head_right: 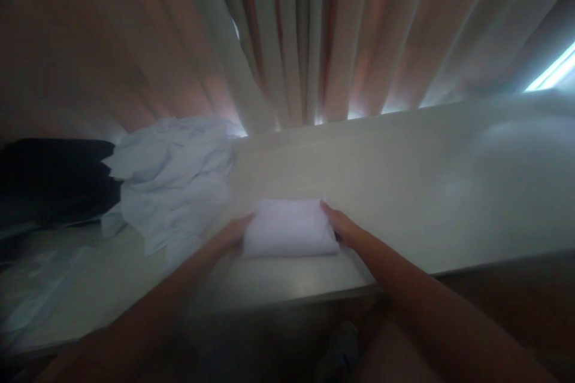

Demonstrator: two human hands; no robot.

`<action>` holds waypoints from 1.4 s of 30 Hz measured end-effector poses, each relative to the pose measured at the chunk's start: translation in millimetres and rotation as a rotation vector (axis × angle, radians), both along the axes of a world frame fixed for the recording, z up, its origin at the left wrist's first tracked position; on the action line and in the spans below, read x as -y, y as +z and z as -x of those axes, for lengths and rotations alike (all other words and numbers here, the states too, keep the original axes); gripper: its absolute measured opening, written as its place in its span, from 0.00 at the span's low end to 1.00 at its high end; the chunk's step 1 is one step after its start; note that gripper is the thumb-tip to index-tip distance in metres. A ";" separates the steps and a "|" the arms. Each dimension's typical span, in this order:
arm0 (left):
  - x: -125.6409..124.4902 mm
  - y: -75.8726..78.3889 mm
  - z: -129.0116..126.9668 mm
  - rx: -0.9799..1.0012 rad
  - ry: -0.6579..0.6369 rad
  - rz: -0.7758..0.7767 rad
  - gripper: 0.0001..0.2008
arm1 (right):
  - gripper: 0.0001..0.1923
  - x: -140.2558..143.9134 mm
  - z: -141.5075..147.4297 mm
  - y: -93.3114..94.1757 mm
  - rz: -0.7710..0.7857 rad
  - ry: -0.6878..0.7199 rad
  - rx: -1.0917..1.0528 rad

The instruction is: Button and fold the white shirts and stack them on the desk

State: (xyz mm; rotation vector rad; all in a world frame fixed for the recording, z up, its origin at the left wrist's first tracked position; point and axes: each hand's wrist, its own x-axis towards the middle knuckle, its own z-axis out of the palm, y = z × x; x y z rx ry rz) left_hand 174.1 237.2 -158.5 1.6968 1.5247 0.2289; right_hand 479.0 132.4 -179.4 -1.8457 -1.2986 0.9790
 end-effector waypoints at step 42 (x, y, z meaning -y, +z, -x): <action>11.9 -72.3 -3.8 -0.189 -0.364 -0.726 0.28 | 0.28 -1.0 13.6 -16.1 -0.323 0.619 0.969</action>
